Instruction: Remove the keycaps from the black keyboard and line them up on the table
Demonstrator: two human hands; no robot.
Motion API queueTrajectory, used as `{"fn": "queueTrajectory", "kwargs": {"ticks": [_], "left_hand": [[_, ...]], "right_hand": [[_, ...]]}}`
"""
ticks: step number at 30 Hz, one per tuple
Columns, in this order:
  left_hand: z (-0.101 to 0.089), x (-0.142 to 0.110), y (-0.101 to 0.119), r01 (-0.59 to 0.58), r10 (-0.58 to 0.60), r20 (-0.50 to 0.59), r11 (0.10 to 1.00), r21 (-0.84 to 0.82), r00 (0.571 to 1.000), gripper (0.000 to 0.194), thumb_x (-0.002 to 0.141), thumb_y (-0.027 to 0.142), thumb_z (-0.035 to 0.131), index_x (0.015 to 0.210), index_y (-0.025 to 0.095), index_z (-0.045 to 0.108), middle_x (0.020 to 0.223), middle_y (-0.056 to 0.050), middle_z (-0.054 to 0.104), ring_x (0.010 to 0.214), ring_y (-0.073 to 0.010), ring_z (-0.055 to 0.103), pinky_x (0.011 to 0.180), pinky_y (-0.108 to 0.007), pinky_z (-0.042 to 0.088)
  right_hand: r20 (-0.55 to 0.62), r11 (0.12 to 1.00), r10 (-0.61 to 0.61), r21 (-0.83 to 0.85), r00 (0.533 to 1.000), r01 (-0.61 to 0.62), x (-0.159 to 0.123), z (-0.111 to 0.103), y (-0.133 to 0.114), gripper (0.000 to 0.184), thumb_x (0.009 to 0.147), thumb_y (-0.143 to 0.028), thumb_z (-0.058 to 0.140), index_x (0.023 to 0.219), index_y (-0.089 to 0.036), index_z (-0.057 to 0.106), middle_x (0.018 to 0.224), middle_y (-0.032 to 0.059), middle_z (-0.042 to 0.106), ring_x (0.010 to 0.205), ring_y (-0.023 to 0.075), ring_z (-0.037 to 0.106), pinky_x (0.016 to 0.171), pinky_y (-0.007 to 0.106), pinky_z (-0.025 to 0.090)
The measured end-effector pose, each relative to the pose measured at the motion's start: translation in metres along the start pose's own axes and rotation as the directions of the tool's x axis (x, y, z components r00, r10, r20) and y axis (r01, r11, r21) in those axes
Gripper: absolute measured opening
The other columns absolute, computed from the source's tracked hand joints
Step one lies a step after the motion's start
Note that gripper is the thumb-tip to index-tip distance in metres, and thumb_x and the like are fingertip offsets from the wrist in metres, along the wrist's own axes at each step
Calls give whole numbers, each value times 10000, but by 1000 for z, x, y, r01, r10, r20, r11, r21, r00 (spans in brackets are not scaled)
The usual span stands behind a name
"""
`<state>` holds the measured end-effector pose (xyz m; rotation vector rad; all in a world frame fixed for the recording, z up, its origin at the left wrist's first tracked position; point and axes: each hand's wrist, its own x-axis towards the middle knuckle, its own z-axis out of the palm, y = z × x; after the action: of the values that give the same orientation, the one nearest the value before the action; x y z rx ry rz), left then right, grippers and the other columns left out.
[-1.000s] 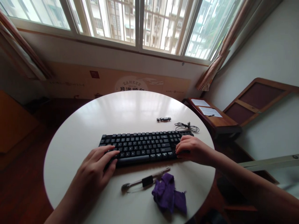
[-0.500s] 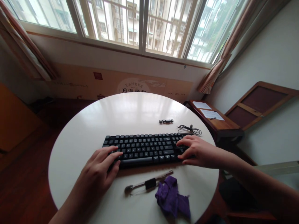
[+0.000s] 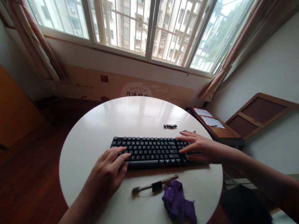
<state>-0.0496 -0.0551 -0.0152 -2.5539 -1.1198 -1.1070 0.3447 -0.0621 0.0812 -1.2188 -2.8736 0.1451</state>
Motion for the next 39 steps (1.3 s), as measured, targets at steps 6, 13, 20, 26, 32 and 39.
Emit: {"fn": "queueTrajectory", "kwargs": {"ticks": [6, 13, 20, 26, 32, 39], "left_hand": [[-3, 2, -2, -5, 5, -8, 1000, 3, 1000, 240, 913, 242, 534, 1092, 195, 686, 1185, -102, 644, 1115, -284, 584, 967, -450, 509], [-6, 3, -3, -49, 52, -45, 997, 65, 998, 223, 914, 263, 551, 1078, 196, 688, 1171, -105, 647, 1107, -290, 587, 924, -440, 524], [-5, 4, -6, -56, 57, -37, 997, 52, 998, 221, 912, 272, 554, 1074, 201, 688, 1160, -100, 652, 1089, -283, 597, 920, -424, 523], [-4, 4, -6, -18, 18, -18, 1000, 21, 1000, 230, 914, 284, 549, 1089, 208, 678, 1169, -97, 647, 1100, -283, 592, 953, -431, 509], [-1, 4, -8, 3, -3, -6, 1000, 4, 1000, 244, 919, 299, 529, 1106, 224, 668, 1168, -88, 643, 1107, -283, 588, 956, -435, 505], [-3, 4, -6, 6, -6, -16, 1000, 17, 1000, 246, 917, 316, 533, 1088, 222, 684, 1135, -88, 654, 1081, -288, 604, 950, -439, 512]], "right_hand": [[-240, 991, 136, 16, 961, -136, 94, 5, 51, 109, 884, -193, 658, 935, -211, 752, 1117, 65, 721, 1181, 238, 589, 1069, 426, 392], [-138, 978, 206, 4, 969, -207, 141, 28, 84, 130, 757, -123, 730, 878, -170, 744, 968, 69, 720, 937, 213, 632, 863, 321, 467], [-196, 972, 233, 92, 953, -218, 135, 24, 65, 126, 815, -74, 649, 873, -156, 725, 884, 48, 736, 885, 180, 653, 834, 287, 477], [-233, 956, 114, 290, 966, -43, 50, -5, 14, 99, 845, -219, 712, 939, -186, 710, 907, 14, 744, 841, 144, 698, 813, 241, 518], [-241, 962, 261, 141, 935, -233, -29, 25, -23, 140, 841, -149, 689, 969, -201, 711, 890, 37, 747, 792, 172, 709, 742, 262, 550], [-420, 937, 349, 174, 838, -304, -45, 72, -41, 364, 886, -126, 609, 1241, -202, 632, 1084, 78, 745, 957, 210, 725, 856, 322, 589]]}}
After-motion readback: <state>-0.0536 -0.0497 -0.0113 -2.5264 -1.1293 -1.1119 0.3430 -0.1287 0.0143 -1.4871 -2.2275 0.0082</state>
